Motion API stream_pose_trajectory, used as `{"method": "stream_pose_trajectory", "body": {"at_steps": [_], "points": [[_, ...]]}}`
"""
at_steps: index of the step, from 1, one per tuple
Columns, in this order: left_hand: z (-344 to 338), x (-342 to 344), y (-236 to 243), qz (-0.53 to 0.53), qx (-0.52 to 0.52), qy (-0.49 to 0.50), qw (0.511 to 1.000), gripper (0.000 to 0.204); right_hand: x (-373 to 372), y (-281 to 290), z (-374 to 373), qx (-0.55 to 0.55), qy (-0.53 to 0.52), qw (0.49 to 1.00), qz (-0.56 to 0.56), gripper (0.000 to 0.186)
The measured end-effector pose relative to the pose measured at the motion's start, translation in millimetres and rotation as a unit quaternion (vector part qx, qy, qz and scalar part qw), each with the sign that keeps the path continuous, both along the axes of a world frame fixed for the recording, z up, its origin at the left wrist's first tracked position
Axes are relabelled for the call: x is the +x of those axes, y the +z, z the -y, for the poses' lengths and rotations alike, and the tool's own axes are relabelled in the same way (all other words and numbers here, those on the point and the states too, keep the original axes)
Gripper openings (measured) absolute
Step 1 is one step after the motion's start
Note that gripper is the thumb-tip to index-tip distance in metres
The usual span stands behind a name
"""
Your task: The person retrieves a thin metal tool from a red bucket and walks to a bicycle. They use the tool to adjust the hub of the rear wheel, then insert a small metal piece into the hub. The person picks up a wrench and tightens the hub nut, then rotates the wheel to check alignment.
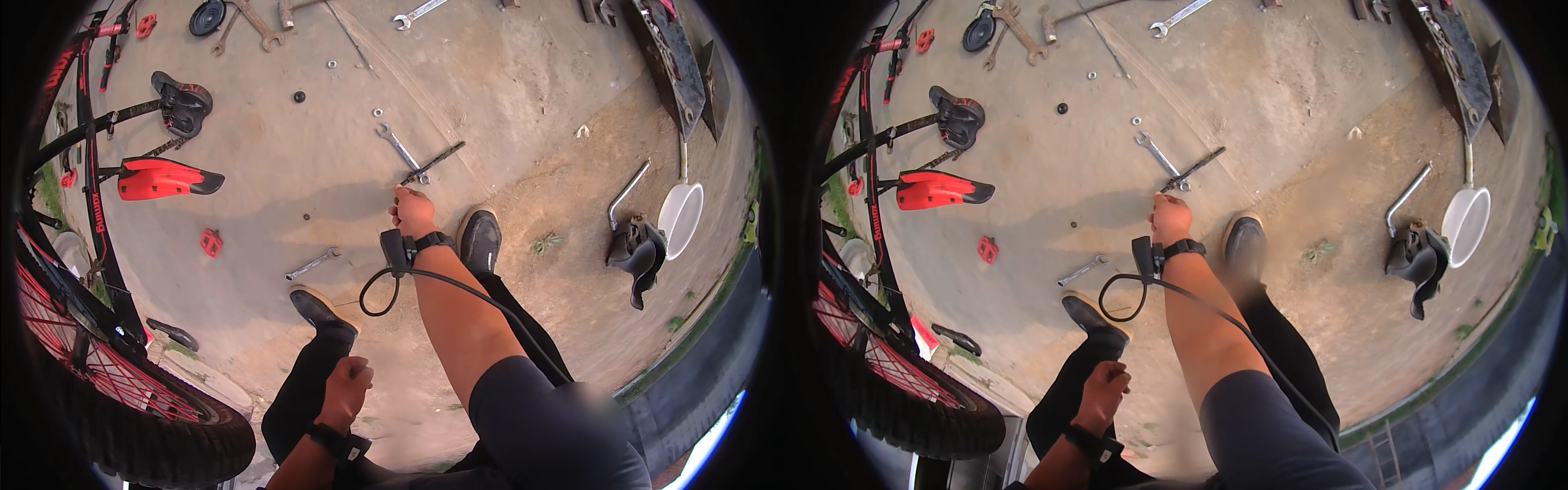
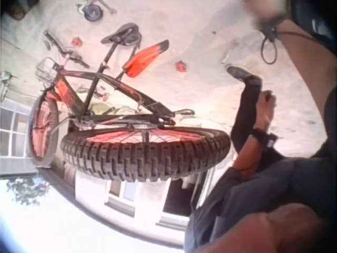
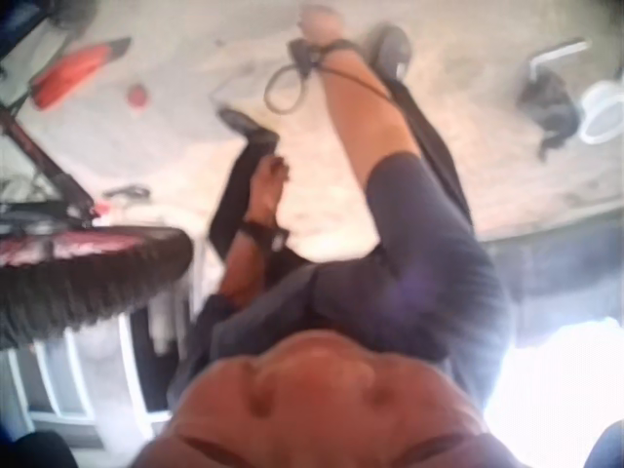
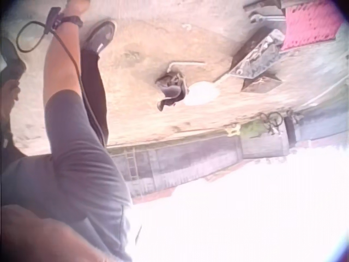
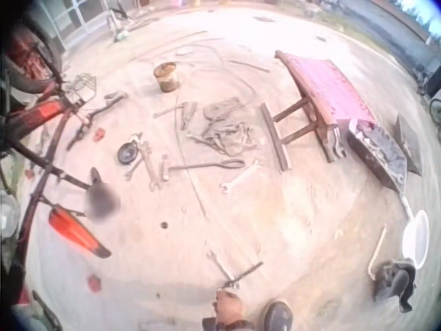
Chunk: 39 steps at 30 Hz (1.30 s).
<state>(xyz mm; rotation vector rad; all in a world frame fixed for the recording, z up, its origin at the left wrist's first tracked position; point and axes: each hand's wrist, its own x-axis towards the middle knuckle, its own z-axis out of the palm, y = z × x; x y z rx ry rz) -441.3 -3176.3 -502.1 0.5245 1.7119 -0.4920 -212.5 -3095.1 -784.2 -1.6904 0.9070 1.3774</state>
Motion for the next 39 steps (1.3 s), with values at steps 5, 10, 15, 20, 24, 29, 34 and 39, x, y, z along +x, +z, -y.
{"method": "stream_pose_trajectory", "body": {"at_steps": [5, 10, 15, 20, 24, 29, 34, 39], "points": [[-3.1, -5.6, -8.7, 0.015, 0.006, 0.024, 1.0, 0.03, -3.7, -8.8, -5.6, -0.003, -0.024, 0.999, 0.038, 0.024], [-5.7, -4.0, -8.1, 0.043, 0.016, -0.005, 0.999, 0.03, -3.6, 5.3, 2.9, 0.024, -0.018, 0.994, 0.108, 0.025], [5.4, -11.3, 13.8, 0.075, 0.0, 0.004, 0.997, 0.031, 5.7, 94.7, 25.8, 0.063, 0.025, 0.996, 0.066, 0.024], [12.8, -21.5, 75.6, 0.135, 0.058, -0.016, 0.989, 0.033, 10.7, 252.3, 53.7, 0.123, 0.078, 0.988, 0.06, 0.016], [-12.3, -5.1, 155.0, 0.237, 0.103, -0.027, 0.966, 0.031, 5.1, 400.9, 80.2, 0.148, 0.221, 0.953, 0.145, 0.011], [-54.7, -9.7, 274.4, 0.377, 0.201, -0.018, 0.904, 0.025, -35.3, 559.7, 95.9, 0.243, 0.327, 0.906, 0.115, 0.004], [-73.6, -73.8, 325.8, 0.402, 0.286, 0.029, 0.87, 0.029, -105.3, 622.7, 66.5, 0.332, 0.413, 0.844, 0.088, 0.006], [-81.3, -155.9, 335.0, 0.408, 0.226, 0.18, 0.866, 0.027, -189.3, 637.4, 23.7, 0.365, 0.479, 0.797, 0.049, 0.015]]}}
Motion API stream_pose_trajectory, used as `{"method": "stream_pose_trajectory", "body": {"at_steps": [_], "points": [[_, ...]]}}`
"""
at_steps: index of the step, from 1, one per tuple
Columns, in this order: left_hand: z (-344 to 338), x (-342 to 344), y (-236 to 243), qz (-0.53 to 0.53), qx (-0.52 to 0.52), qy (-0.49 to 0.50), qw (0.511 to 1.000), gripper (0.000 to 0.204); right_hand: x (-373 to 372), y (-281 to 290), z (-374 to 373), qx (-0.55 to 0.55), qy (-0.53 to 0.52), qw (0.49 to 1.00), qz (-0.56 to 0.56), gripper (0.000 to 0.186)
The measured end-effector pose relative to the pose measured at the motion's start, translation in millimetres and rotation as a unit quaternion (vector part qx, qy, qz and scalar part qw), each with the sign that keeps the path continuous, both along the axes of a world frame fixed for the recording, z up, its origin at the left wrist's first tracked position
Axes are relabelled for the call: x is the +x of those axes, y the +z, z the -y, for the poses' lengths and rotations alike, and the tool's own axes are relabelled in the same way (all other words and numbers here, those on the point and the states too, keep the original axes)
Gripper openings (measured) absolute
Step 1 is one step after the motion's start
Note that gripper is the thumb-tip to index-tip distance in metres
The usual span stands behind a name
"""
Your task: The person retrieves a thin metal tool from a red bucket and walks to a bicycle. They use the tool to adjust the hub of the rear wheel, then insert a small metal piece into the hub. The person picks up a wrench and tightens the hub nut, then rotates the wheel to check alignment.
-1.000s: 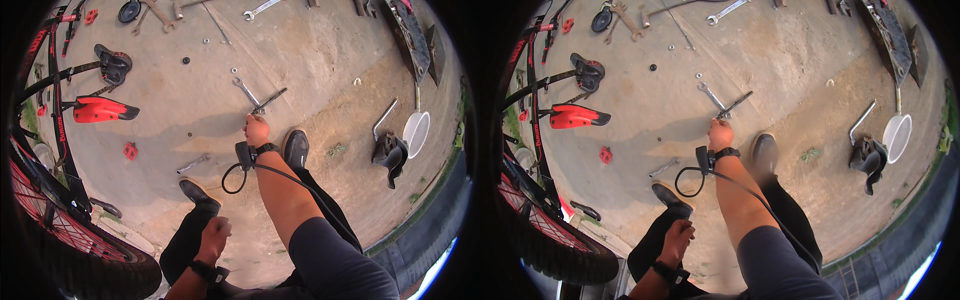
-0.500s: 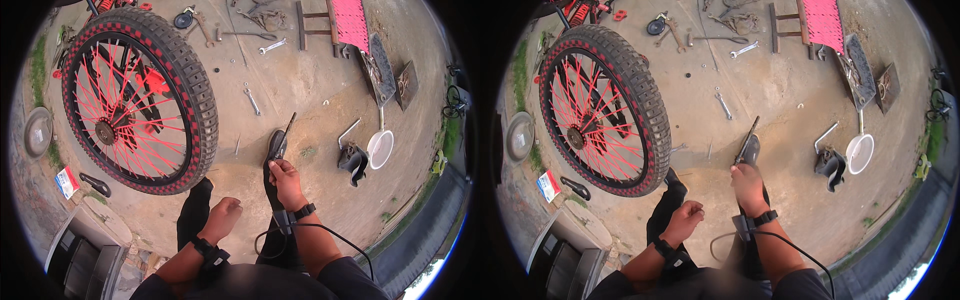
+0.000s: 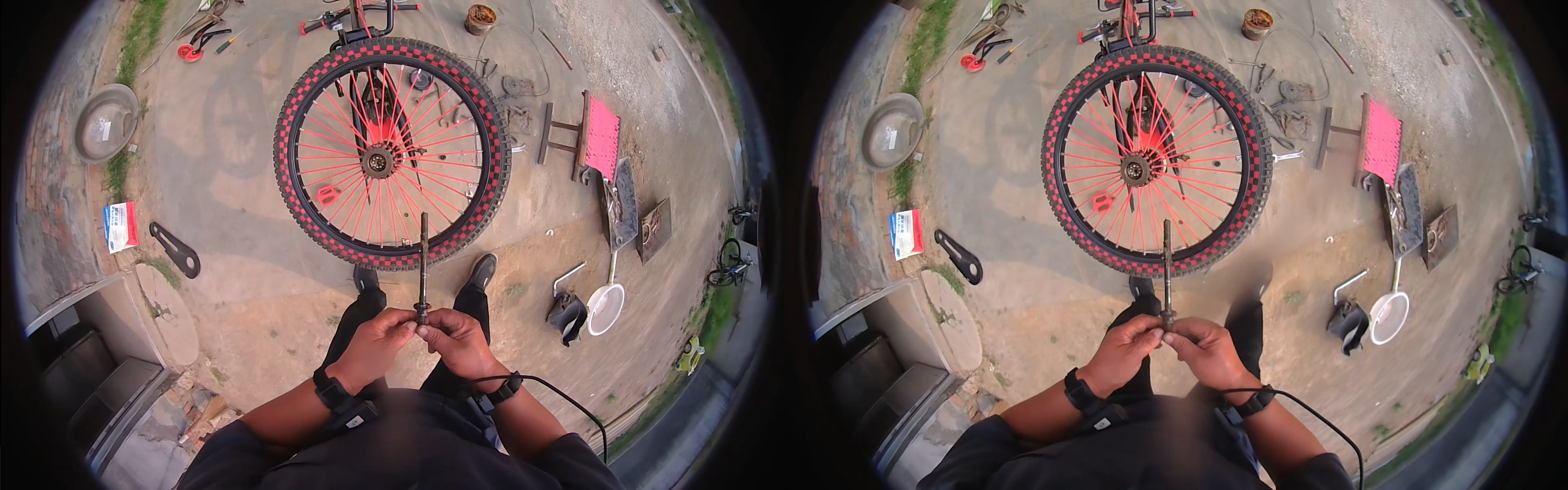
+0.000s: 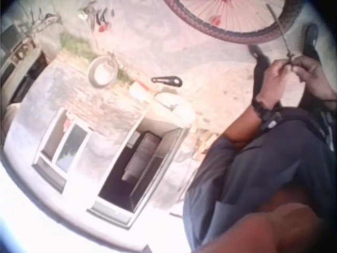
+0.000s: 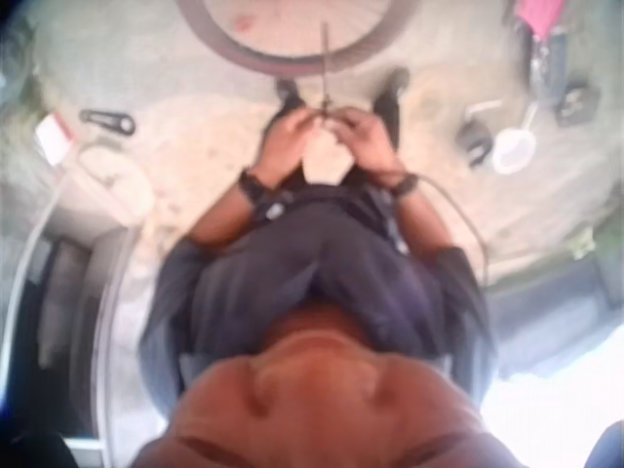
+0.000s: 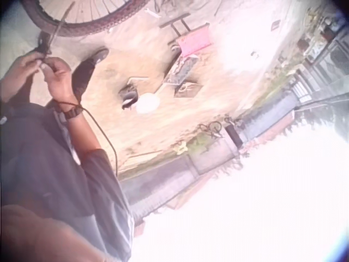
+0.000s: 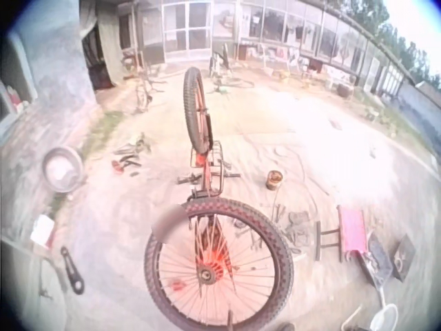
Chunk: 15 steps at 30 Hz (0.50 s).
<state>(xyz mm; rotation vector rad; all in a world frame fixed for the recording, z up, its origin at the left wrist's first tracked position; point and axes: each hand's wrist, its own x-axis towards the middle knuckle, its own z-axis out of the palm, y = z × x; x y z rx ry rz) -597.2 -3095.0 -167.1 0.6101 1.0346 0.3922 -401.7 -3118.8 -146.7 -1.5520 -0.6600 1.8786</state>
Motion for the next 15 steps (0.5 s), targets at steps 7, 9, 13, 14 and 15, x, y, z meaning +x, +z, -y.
{"method": "stream_pose_trajectory", "body": {"at_steps": [7, 9, 13, 14, 15], "points": [[-11.4, -60.4, 11.4, 0.044, -0.077, 0.144, 0.986, 0.025, -65.1, 10.4, -33.1, 0.016, 0.057, 0.998, -0.033, 0.015], [-17.8, -61.6, 18.9, 0.061, -0.102, 0.181, 0.976, 0.026, -70.3, 10.9, -36.9, 0.004, 0.063, 0.997, -0.038, 0.016], [-20.0, -53.6, 20.9, 0.084, -0.133, 0.244, 0.957, 0.026, -65.2, 7.3, -48.1, 0.003, 0.079, 0.996, -0.045, 0.018], [-22.5, -49.6, 22.1, 0.084, -0.135, 0.251, 0.955, 0.025, -62.1, 7.6, -53.0, 0.007, 0.081, 0.995, -0.048, 0.018], [-26.2, -45.0, 22.6, 0.083, -0.137, 0.258, 0.953, 0.025, -57.8, 7.3, -57.5, 0.025, 0.09, 0.995, -0.036, 0.018]]}}
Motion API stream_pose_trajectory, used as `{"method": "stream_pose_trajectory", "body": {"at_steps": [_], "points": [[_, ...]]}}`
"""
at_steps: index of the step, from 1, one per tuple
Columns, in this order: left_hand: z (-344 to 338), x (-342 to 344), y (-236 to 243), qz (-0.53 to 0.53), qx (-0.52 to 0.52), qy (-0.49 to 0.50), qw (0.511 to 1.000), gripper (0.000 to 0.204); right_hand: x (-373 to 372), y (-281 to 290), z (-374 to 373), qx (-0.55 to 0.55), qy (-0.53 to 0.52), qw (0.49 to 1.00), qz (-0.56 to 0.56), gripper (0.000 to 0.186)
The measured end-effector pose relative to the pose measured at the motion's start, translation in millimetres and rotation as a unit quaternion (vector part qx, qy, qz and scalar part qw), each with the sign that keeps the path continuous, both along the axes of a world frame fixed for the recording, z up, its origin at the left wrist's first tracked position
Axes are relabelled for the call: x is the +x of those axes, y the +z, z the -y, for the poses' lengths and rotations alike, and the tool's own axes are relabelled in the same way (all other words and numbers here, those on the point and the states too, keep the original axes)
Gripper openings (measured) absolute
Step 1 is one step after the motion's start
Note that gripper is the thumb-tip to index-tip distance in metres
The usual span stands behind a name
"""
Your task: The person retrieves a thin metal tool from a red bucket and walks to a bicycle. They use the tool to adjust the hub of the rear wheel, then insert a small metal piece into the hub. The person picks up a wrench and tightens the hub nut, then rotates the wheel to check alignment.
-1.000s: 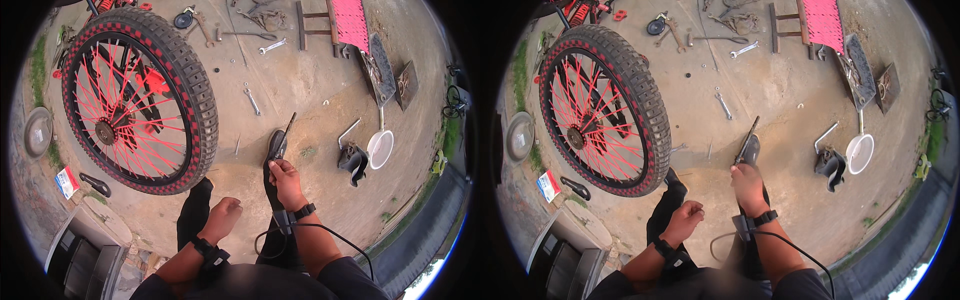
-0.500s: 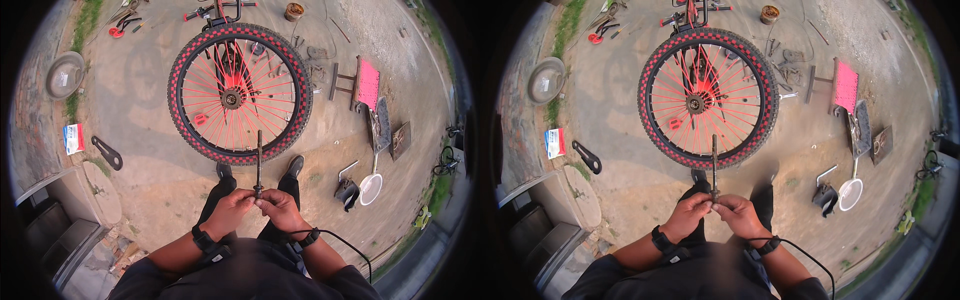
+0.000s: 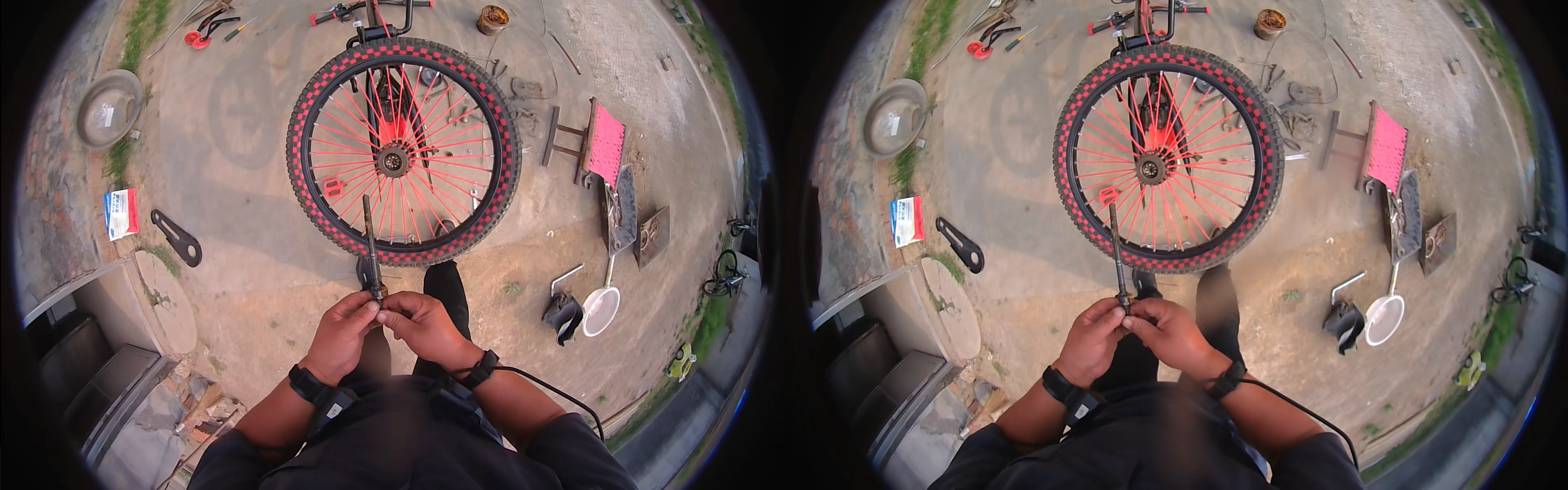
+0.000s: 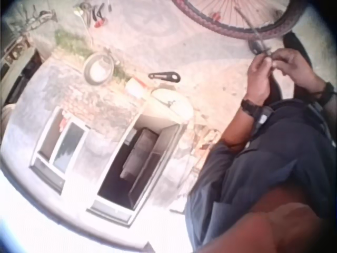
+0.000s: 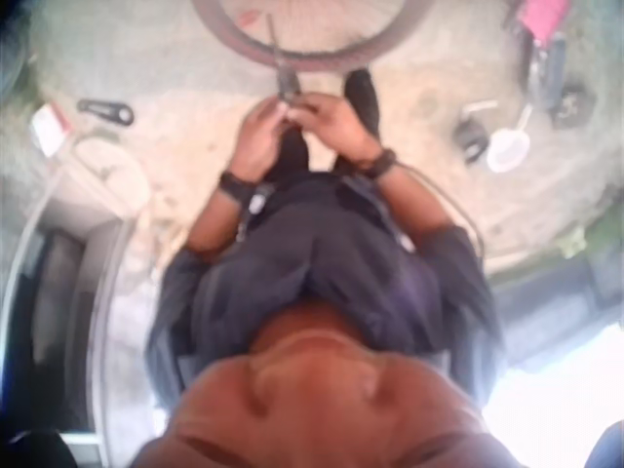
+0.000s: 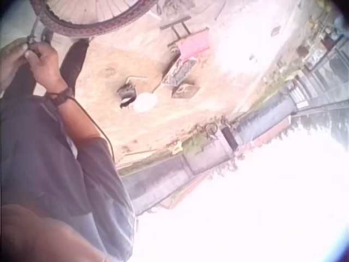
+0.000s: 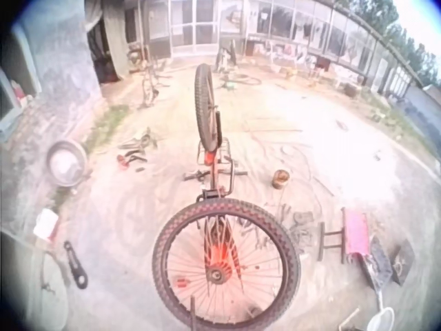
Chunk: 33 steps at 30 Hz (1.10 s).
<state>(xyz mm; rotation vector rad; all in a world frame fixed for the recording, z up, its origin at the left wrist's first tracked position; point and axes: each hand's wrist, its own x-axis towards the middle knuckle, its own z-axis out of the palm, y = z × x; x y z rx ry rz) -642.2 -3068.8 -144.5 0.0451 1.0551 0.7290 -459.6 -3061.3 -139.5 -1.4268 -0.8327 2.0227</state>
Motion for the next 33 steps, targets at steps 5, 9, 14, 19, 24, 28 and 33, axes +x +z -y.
{"method": "stream_pose_trajectory", "body": {"at_steps": [5, 9, 14, 19, 24, 28, 33], "points": [[-14.7, 30.1, 2.0, -0.026, 0.011, 0.027, 0.999, 0.021, 26.9, -6.5, -16.4, 0.058, 0.03, 0.997, 0.036, 0.016], [-27.4, 57.3, 9.9, -0.056, 0.027, 0.034, 0.997, 0.02, 62.0, 4.2, -35.7, 0.045, 0.066, 0.996, 0.031, 0.017], [-44.7, 81.1, 19.5, -0.118, 0.006, 0.035, 0.992, 0.019, 119.8, -8.3, -41.3, 0.018, 0.091, 0.992, 0.087, 0.024], [-45.4, 71.4, 9.4, -0.122, -0.008, 0.028, 0.992, 0.015, 179.5, -28.3, -42.8, 0.023, -0.026, 0.995, 0.097, 0.026], [-57.9, 49.8, 8.0, -0.158, -0.004, 0.007, 0.987, 0.015, 218.8, -42.4, -59.5, -0.003, -0.164, 0.97, 0.179, 0.026], [-70.9, 35.8, 14.9, -0.182, -0.003, -0.021, 0.983, 0.016, 223.5, -49.6, -64.7, 0.003, -0.179, 0.962, 0.208, 0.03], [-79.0, 20.5, 18.4, -0.195, 0.011, -0.043, 0.98, 0.016, 211.6, -52.6, -73.5, 0.004, -0.215, 0.955, 0.202, 0.031]]}}
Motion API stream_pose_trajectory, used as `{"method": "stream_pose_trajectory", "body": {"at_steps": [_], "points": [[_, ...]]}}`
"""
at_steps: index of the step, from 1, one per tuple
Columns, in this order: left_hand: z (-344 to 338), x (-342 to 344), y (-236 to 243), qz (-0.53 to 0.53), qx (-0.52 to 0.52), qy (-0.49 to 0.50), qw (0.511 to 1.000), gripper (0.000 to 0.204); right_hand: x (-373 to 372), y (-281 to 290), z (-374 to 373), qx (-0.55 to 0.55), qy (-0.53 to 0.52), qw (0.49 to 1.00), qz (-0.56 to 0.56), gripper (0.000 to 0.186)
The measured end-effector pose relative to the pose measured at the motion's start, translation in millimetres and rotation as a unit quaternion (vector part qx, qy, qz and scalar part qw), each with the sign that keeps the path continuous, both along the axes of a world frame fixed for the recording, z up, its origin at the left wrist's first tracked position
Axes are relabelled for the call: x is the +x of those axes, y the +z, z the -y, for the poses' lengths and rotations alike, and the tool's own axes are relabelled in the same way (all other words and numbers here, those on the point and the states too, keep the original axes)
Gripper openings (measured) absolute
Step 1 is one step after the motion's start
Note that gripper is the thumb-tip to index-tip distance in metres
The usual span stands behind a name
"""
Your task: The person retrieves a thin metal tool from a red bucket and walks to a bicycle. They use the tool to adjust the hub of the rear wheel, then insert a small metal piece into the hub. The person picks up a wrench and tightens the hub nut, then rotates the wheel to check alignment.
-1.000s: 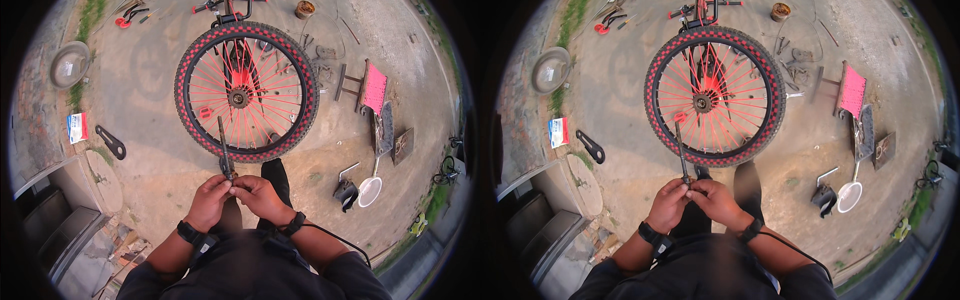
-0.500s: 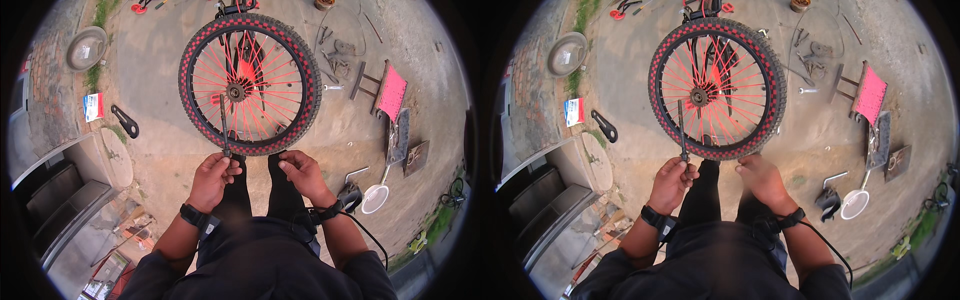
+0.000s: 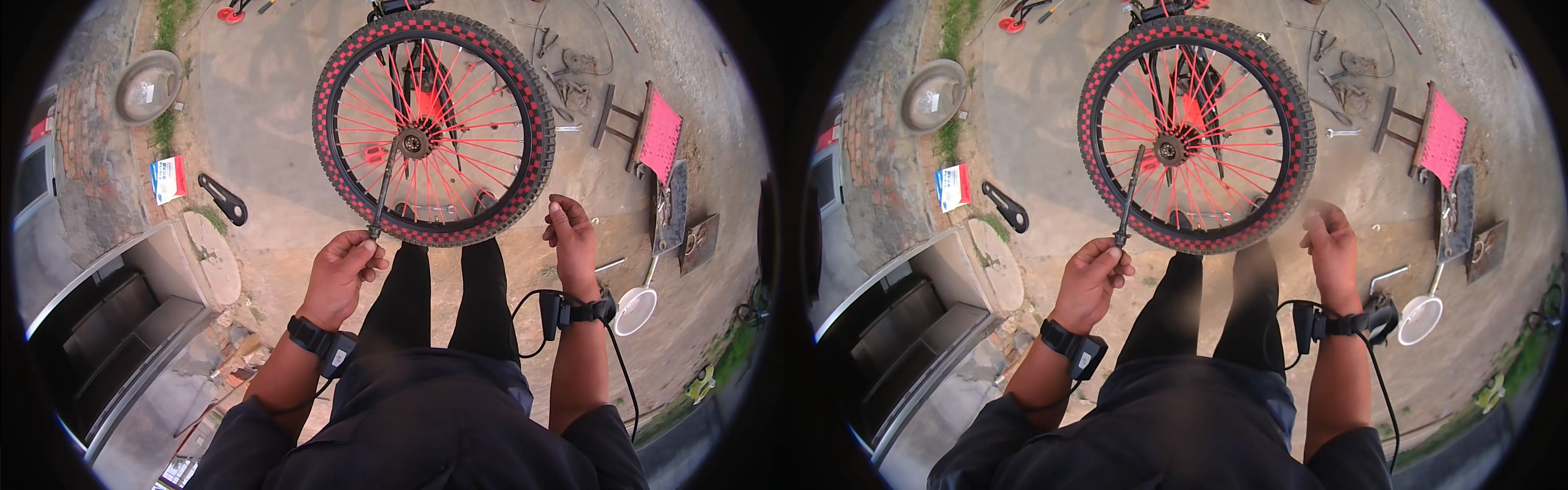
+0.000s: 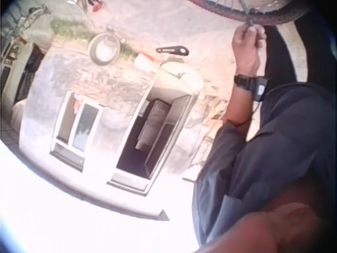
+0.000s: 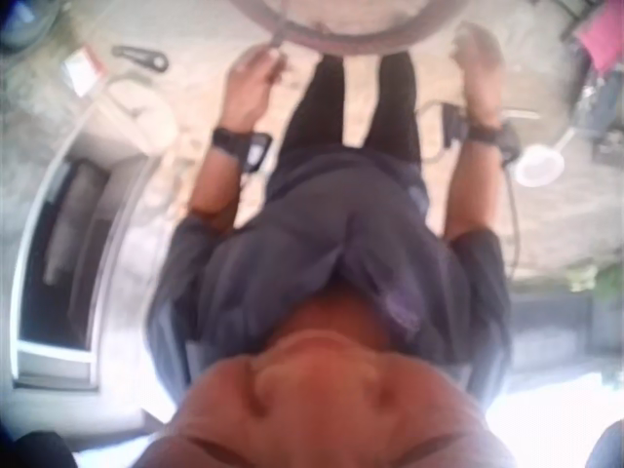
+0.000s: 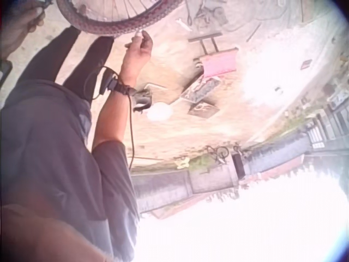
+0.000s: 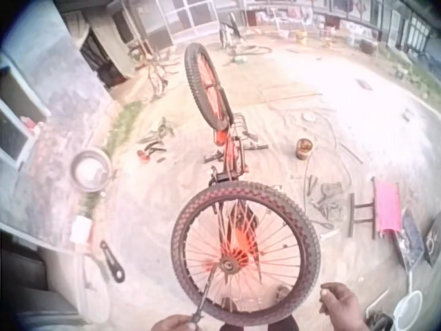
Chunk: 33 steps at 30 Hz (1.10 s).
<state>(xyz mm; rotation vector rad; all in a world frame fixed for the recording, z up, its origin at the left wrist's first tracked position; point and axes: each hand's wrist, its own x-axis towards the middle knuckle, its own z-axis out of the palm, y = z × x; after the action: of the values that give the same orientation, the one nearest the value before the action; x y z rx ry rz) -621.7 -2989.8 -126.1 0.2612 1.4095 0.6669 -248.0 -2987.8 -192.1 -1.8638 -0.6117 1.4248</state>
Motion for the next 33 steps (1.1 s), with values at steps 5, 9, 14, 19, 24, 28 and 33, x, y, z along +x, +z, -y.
{"method": "stream_pose_trajectory", "body": {"at_steps": [5, 9, 14, 19, 24, 28, 33], "points": [[-5.6, -9.9, 0.4, -0.017, 0.026, -0.002, 1.0, 0.018, 1.2, -11.4, -4.2, 0.01, -0.03, 0.999, -0.013, 0.031], [-11.3, -14.2, -0.5, -0.036, 0.035, -0.017, 0.999, 0.018, 5.9, -17.6, -4.3, 0.01, -0.035, 0.999, -0.012, 0.032], [-16.4, -11.7, 1.4, -0.054, 0.042, -0.028, 0.997, 0.014, 9.6, -18.4, -7.5, 0.005, -0.036, 0.999, -0.004, 0.033], [-16.7, -14.1, -3.0, -0.073, 0.061, -0.046, 0.994, 0.019, 14.2, -21.3, -8.5, 0.007, -0.037, 0.999, -0.003, 0.033], [-19.5, -15.6, -3.8, -0.107, 0.08, -0.068, 0.989, 0.02, 13.5, -20.3, -8.9, 0.007, -0.034, 0.999, -0.002, 0.033], [-20.8, -14.2, -2.8, -0.145, 0.092, -0.084, 0.981, 0.02, 11.9, -20.2, -7.4, 0.001, -0.038, 0.999, -0.006, 0.032], [-24.0, -11.7, 2.5, -0.232, 0.142, -0.12, 0.955, 0.02, 12.5, -22.6, -6.1, 0.008, -0.049, 0.999, -0.007, 0.032]]}}
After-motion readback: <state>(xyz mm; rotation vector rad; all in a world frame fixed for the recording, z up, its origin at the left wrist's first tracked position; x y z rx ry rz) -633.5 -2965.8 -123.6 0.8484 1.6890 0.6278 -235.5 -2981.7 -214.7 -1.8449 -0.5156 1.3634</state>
